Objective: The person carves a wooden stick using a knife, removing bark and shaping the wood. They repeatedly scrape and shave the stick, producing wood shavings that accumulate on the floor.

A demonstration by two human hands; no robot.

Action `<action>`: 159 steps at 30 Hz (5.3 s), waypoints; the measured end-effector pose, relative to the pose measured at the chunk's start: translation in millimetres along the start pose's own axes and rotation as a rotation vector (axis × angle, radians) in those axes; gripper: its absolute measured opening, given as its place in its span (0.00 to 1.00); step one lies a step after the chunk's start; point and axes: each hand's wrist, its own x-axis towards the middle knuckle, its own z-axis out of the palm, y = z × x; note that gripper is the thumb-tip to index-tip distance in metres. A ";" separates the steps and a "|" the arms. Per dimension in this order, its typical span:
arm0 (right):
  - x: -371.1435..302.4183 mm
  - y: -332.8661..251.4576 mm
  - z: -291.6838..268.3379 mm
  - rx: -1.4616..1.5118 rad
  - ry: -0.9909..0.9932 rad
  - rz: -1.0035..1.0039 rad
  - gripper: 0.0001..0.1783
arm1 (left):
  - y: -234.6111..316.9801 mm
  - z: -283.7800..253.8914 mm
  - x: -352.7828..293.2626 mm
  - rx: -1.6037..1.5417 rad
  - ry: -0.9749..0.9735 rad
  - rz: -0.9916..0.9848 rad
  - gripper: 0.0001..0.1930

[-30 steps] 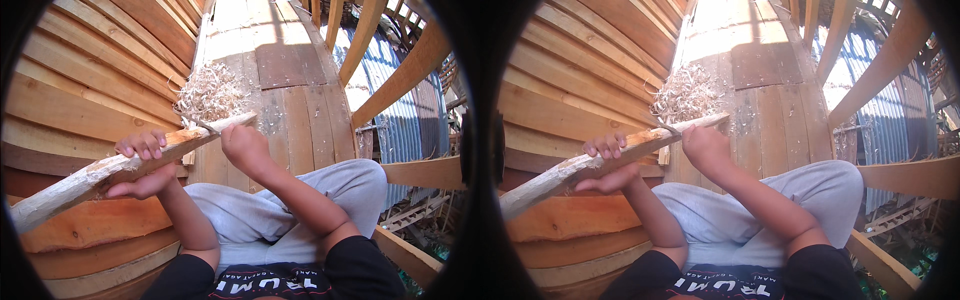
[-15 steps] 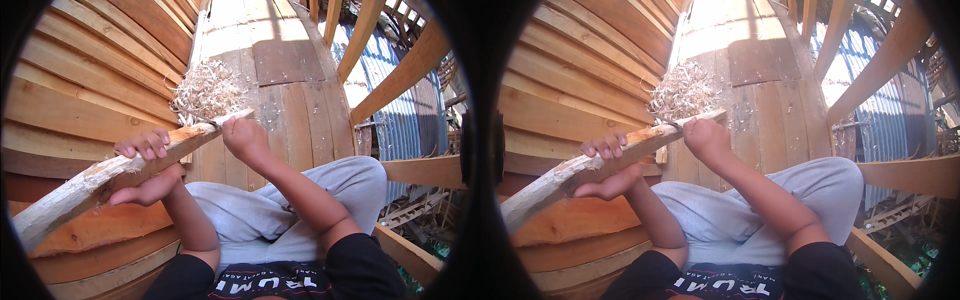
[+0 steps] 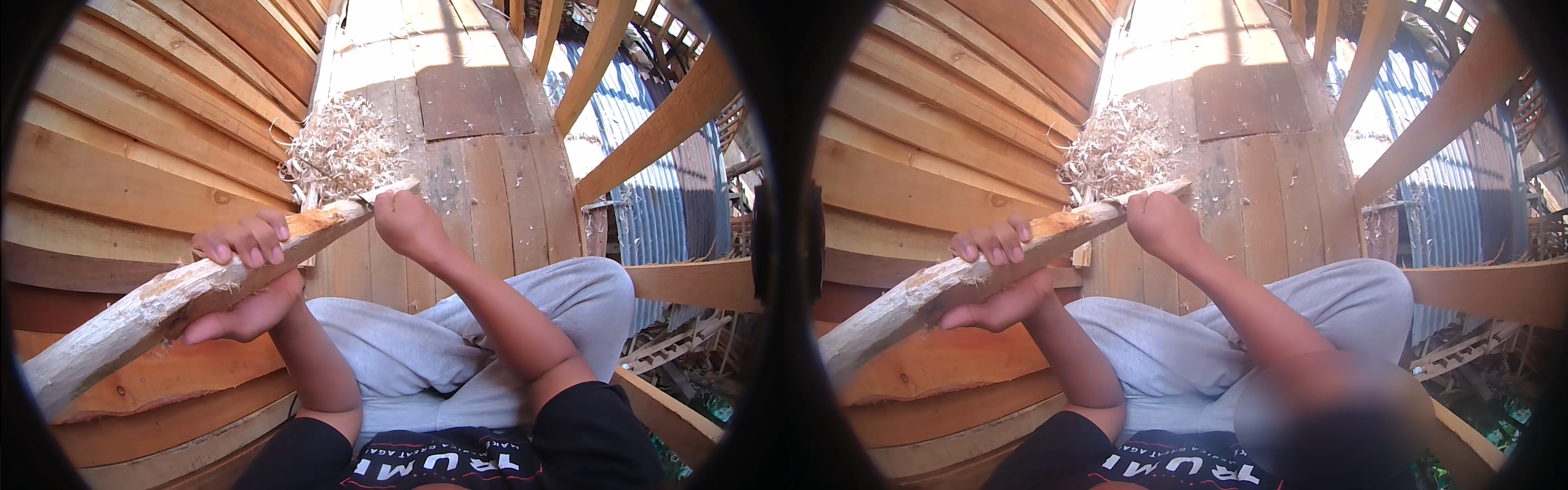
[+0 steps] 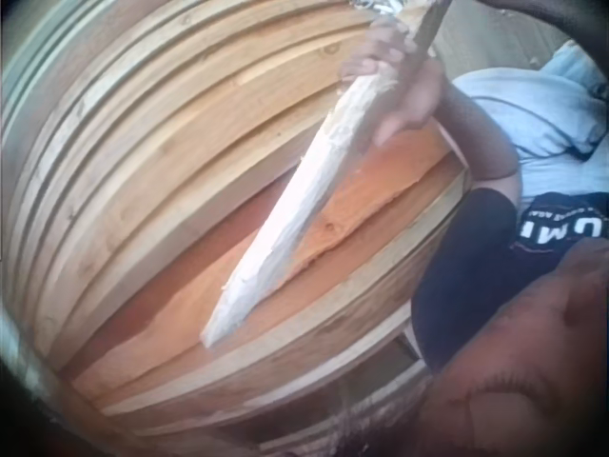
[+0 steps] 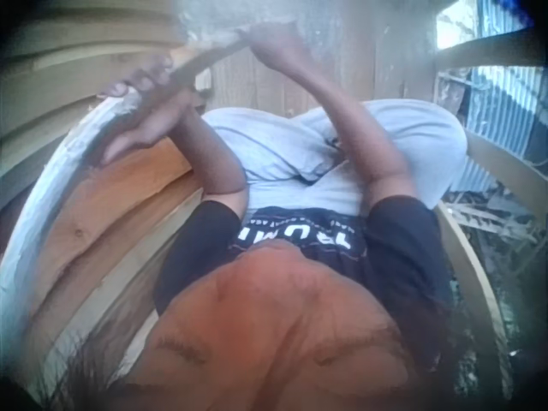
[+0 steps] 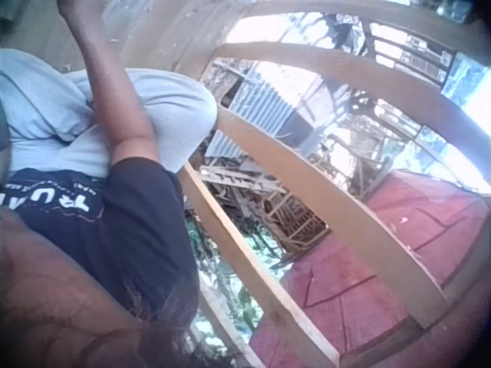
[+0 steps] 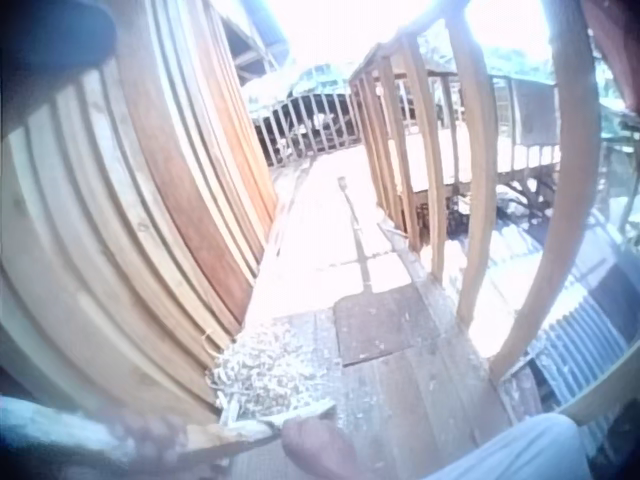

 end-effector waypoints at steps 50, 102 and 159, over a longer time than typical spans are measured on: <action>10.8 6.4 6.1 -0.108 -0.132 0.131 0.30 | 12.7 -43.6 6.1 -0.094 -0.143 -0.065 0.37; 9.9 13.4 30.9 -0.051 -0.100 -0.189 0.28 | 13.3 -51.6 8.5 -0.064 -0.067 -0.034 0.41; 27.3 48.4 34.3 -0.050 0.006 -0.135 0.24 | 10.3 -46.4 8.1 -0.023 0.083 -0.001 0.41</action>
